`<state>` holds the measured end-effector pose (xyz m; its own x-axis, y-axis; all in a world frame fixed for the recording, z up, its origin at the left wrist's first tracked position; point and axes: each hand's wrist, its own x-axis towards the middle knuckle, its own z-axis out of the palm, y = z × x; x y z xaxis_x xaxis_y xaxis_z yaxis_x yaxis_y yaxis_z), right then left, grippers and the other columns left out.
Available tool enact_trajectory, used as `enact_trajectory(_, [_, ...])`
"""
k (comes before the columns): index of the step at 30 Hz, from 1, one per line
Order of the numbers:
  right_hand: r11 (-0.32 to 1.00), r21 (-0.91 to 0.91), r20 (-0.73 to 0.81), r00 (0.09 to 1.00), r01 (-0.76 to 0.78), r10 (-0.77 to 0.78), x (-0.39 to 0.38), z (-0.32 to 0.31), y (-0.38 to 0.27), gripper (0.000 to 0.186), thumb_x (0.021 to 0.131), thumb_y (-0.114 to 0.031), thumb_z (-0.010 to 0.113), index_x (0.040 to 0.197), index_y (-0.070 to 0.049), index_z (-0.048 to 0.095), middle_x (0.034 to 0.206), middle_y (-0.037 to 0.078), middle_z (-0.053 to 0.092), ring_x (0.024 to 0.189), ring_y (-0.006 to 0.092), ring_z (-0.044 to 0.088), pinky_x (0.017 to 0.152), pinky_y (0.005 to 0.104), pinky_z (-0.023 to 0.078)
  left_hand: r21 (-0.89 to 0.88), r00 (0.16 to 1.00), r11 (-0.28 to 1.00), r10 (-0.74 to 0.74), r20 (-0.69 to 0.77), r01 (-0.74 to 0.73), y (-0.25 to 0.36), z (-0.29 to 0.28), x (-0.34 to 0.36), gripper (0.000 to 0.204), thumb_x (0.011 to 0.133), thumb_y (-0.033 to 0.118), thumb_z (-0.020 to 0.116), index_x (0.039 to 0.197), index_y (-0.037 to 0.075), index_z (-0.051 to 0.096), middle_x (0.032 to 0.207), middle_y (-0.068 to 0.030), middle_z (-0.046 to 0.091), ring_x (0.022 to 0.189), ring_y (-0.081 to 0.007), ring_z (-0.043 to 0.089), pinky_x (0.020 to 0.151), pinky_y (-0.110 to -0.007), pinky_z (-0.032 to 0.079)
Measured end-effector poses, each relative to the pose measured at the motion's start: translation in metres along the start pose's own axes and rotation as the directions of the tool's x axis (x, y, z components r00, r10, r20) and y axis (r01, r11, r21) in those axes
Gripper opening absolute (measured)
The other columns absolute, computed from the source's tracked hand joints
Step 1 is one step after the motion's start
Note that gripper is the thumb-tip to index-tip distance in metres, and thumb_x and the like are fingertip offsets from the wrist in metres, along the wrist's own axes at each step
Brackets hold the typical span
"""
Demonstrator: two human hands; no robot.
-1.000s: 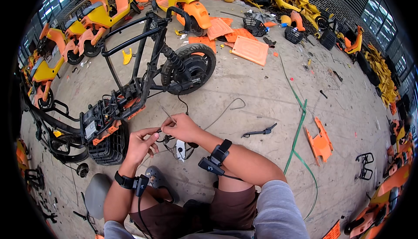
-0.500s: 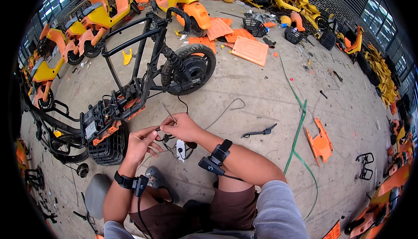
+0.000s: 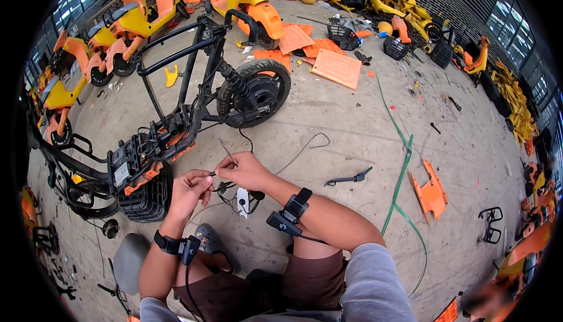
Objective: The person sits on the floor and uses a screwdriver to adjust and connect wires on a disassembled electric scooter. They repeatedly probe and tighten connections on a small white component and nearby wiring harness.
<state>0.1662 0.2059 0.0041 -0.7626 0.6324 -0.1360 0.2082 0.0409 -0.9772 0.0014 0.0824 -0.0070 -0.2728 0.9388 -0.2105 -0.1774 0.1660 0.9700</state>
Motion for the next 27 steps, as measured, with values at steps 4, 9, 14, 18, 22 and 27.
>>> enact_trajectory(4, [0.999, 0.022, 0.001, 0.999, 0.034, -0.034, 0.003, 0.003, -0.001, 0.026, 0.084, -0.023, 0.07, 0.094, 0.001, 0.072, 0.075, 0.006, 0.067, 0.062, 0.0085, 0.058, 0.056, 0.0265, 0.047, 0.055, 0.999, 0.998, 0.034, -0.004, -0.033, -0.001, -0.002, 0.0, 0.021, 0.091, 0.008, 0.065, 0.105, -0.008, 0.063, 0.074, -0.0092, 0.065, 0.05, -0.0104, 0.055, 0.042, -0.023, 0.041])
enact_trajectory(9, [0.993, -0.118, -0.012, 1.0, -0.016, 0.015, 0.003, 0.006, 0.01, 0.031, 0.088, -0.027, 0.068, 0.098, 0.002, 0.07, 0.073, 0.005, 0.065, 0.054, 0.0082, 0.055, 0.046, 0.0244, 0.043, 0.318, 0.965, 0.912, 0.257, 0.052, -0.26, -0.007, -0.001, -0.005, 0.026, 0.091, 0.018, 0.065, 0.107, -0.002, 0.067, 0.07, -0.0031, 0.065, 0.056, -0.0073, 0.057, 0.049, -0.024, 0.046])
enact_trajectory(14, [0.998, -0.017, -0.08, 0.995, -0.068, 0.066, 0.003, 0.01, 0.015, 0.021, 0.088, -0.016, 0.066, 0.093, 0.005, 0.066, 0.068, 0.003, 0.061, 0.043, 0.0062, 0.047, 0.039, 0.023, 0.034, 0.225, 0.955, 0.929, 0.292, 0.046, -0.294, -0.029, -0.002, 0.01, 0.02, 0.087, 0.012, 0.069, 0.1, -0.004, 0.069, 0.074, -0.01, 0.07, 0.066, -0.0127, 0.066, 0.061, -0.028, 0.053])
enact_trajectory(18, [0.999, -0.021, -0.08, 0.996, -0.027, 0.025, 0.004, 0.018, 0.012, 0.019, 0.089, -0.015, 0.065, 0.091, 0.005, 0.065, 0.068, 0.002, 0.06, 0.04, 0.0056, 0.044, 0.038, 0.0231, 0.032, 0.349, 0.964, 0.905, 0.264, -0.009, -0.245, -0.018, -0.002, 0.002, 0.02, 0.086, 0.012, 0.07, 0.097, -0.005, 0.07, 0.073, -0.0117, 0.07, 0.063, -0.0131, 0.064, 0.059, -0.03, 0.051])
enact_trajectory(22, [0.997, -0.049, -0.056, 0.997, -0.055, 0.052, 0.006, 0.018, 0.009, 0.018, 0.089, -0.013, 0.065, 0.091, 0.004, 0.065, 0.069, 0.003, 0.06, 0.039, 0.0057, 0.044, 0.037, 0.023, 0.032, 0.392, 0.961, 0.884, 0.277, -0.005, -0.253, -0.014, -0.004, -0.001, 0.022, 0.084, 0.013, 0.072, 0.096, -0.005, 0.071, 0.071, -0.0132, 0.069, 0.061, -0.0137, 0.062, 0.058, -0.03, 0.05])
enact_trajectory(27, [0.998, -0.007, -0.023, 0.998, -0.055, 0.055, 0.006, 0.019, 0.009, 0.017, 0.089, -0.013, 0.066, 0.092, 0.004, 0.065, 0.068, 0.003, 0.06, 0.039, 0.006, 0.044, 0.036, 0.0232, 0.032, 0.39, 0.957, 0.883, 0.291, -0.014, -0.263, -0.015, -0.004, -0.002, 0.023, 0.083, 0.014, 0.074, 0.095, -0.006, 0.071, 0.07, -0.0134, 0.069, 0.06, -0.0135, 0.062, 0.058, -0.03, 0.05])
